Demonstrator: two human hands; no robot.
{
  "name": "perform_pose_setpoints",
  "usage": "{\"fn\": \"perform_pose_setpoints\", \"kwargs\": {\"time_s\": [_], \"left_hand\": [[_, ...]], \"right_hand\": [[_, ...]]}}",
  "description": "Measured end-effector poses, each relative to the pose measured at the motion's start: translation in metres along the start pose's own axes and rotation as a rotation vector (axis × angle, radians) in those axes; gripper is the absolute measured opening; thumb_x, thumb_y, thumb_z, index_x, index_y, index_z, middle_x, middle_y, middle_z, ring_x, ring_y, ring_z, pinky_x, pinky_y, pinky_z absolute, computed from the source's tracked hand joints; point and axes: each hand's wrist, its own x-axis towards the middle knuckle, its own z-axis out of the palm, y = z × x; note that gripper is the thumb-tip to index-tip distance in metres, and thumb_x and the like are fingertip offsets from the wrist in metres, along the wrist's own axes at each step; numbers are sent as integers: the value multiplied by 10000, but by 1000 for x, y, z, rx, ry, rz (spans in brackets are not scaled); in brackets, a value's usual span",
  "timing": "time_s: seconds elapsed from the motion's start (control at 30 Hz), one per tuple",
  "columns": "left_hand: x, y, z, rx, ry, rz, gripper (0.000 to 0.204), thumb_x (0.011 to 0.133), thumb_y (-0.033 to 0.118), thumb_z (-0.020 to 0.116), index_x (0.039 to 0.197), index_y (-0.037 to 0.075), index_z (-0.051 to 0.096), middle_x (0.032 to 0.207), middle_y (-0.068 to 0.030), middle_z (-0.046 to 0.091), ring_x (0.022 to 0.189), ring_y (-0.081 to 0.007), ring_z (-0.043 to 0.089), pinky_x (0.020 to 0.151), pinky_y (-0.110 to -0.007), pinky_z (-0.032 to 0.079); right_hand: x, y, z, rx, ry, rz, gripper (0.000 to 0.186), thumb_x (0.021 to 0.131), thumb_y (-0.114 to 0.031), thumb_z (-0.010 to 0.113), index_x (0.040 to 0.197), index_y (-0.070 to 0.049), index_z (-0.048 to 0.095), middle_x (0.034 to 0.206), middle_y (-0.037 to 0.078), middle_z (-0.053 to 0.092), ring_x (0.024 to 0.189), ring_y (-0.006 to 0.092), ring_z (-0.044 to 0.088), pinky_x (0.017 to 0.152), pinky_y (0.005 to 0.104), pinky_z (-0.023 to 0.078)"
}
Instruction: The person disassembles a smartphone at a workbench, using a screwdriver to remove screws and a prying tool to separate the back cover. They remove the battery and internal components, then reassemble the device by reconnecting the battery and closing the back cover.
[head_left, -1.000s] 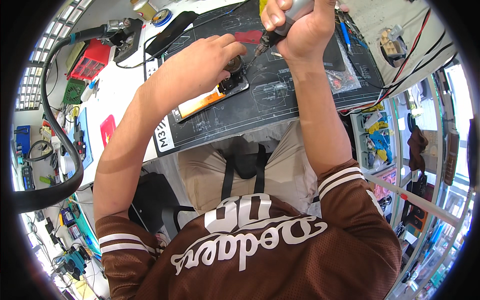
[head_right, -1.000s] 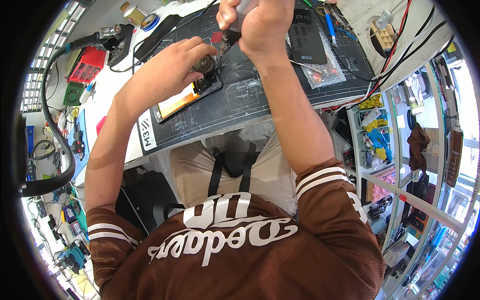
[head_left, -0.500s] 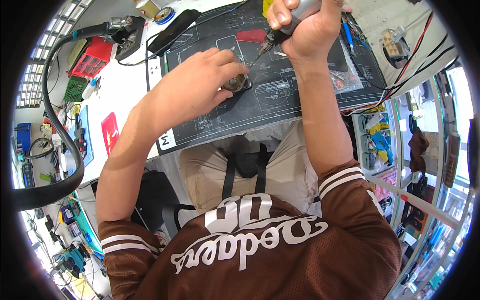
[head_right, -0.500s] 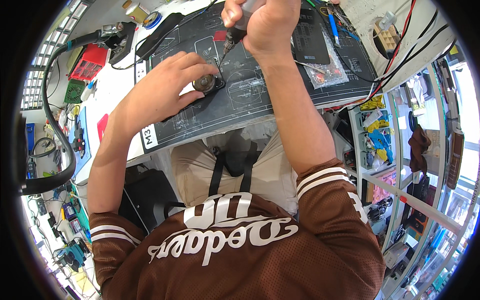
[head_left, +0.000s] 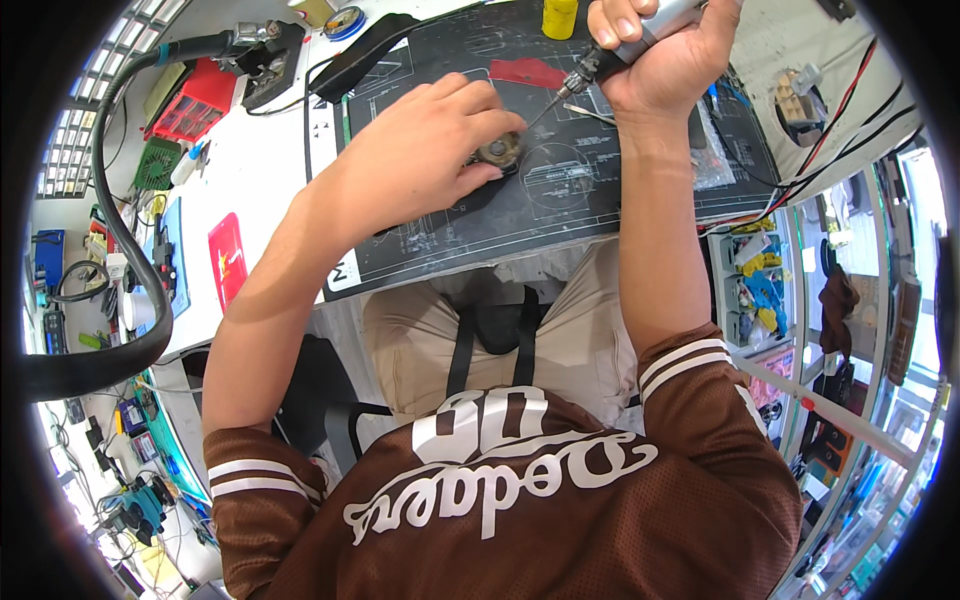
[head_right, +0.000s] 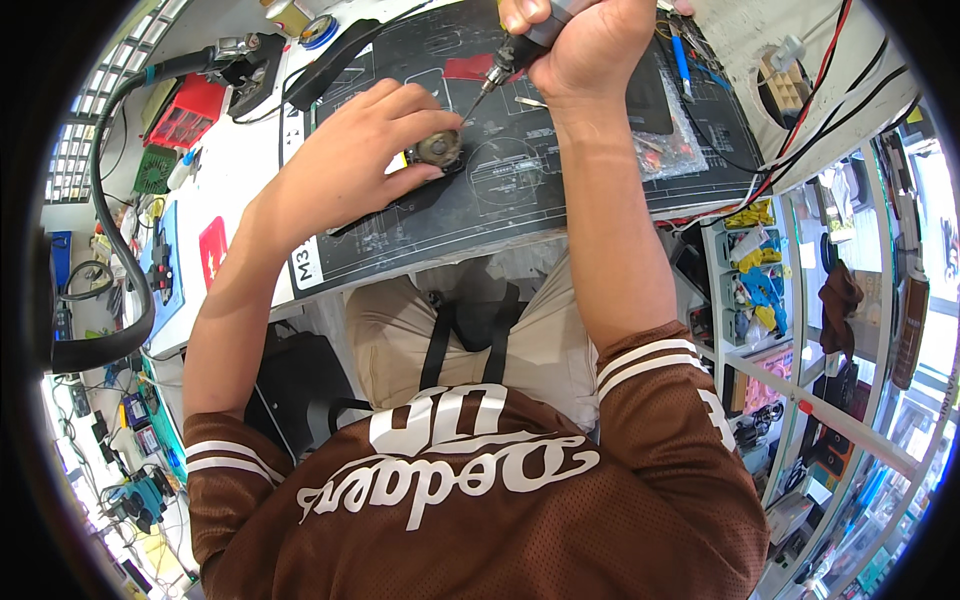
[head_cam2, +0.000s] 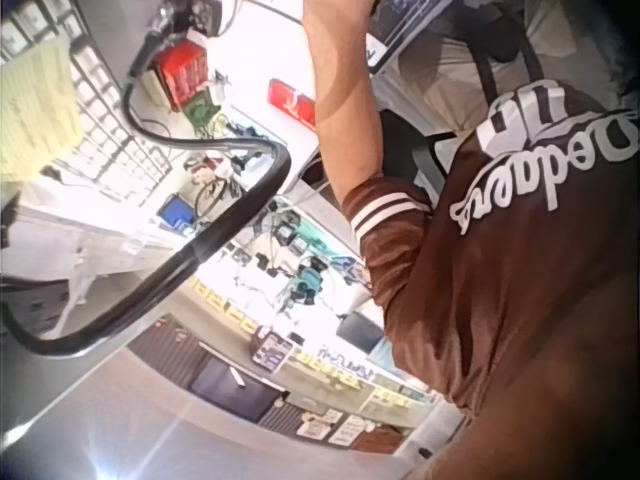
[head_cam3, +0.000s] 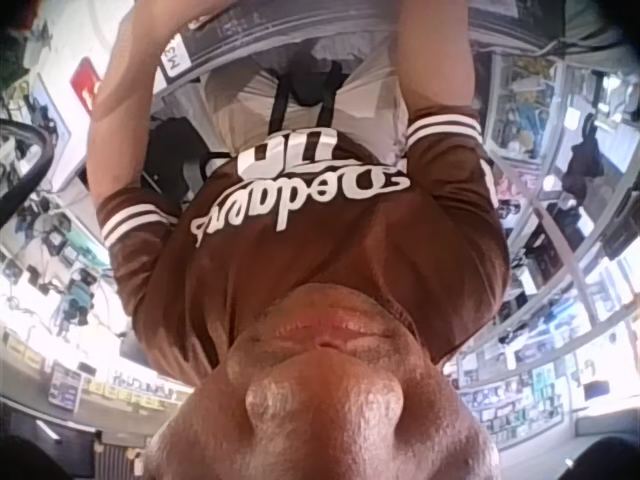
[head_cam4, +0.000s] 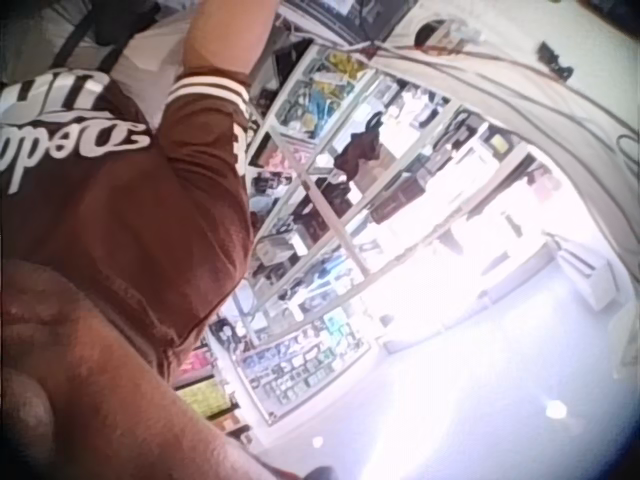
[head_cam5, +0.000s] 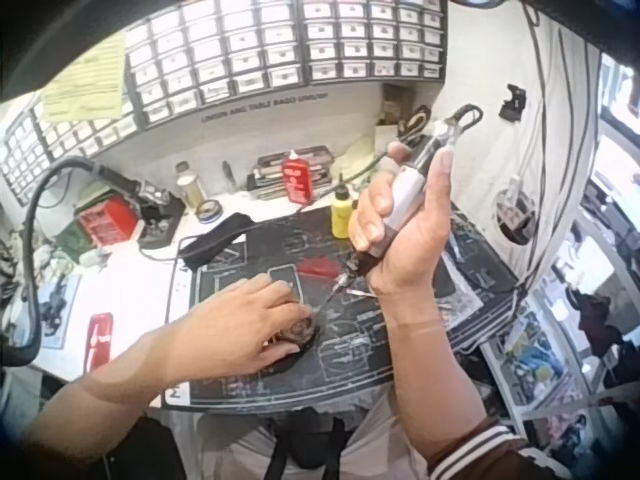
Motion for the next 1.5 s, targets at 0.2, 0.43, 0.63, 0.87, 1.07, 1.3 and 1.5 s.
{"fn": "perform_pose_setpoints", "kwargs": {"time_s": [0.2,0.43,0.63,0.87,1.07,1.3,1.5], "left_hand": [[6,2,3,19,-7,16,426,895,151,814,1307,91,727,1222,-76,669,1197,-290,608,1072,-419,504],[8,1,6,45,-26,20,413,889,137,813,1293,94,739,1210,-69,669,1207,-277,607,1079,-414,506],[4,-5,-2,42,-12,-22,443,914,146,803,1347,111,715,1233,-70,667,1181,-308,593,1079,-433,489],[-8,-14,-12,19,-29,-74,444,917,171,813,1347,118,713,1227,-80,664,1174,-307,589,1063,-435,495],[-19,-15,-14,30,-37,-75,427,906,170,811,1318,103,722,1193,-69,676,1170,-303,592,1063,-427,499],[-33,-11,-23,-31,-39,-131,469,895,200,836,1338,101,715,1226,-66,679,1186,-302,577,1051,-425,501],[-39,-16,-25,-10,21,-200,473,902,188,829,1352,104,711,1238,-71,681,1223,-302,572,1067,-424,495]], "right_hand": [[0,5,-8,-48,-78,-27,568,1138,-625,404,1262,-110,610,679,-5,487,451,107,454,410,260,416],[2,4,-8,-10,-124,-26,569,1137,-627,406,1262,-113,614,683,-5,489,455,107,458,413,258,419],[4,-2,-13,32,-97,-28,570,1138,-621,411,1258,-103,620,681,-1,499,463,111,478,417,259,430],[3,2,-11,20,-115,-27,569,1132,-627,426,1257,-107,620,680,-2,500,458,107,483,415,256,433],[4,4,-12,14,-133,-26,568,1130,-630,431,1255,-108,616,682,-6,502,454,100,481,410,250,431],[1,4,-10,-1,-119,-20,565,1131,-630,427,1260,-112,611,681,-9,507,453,96,479,407,247,430],[0,5,-10,4,-118,-3,572,1132,-633,421,1266,-112,615,682,-10,515,453,95,478,406,246,429]]}}
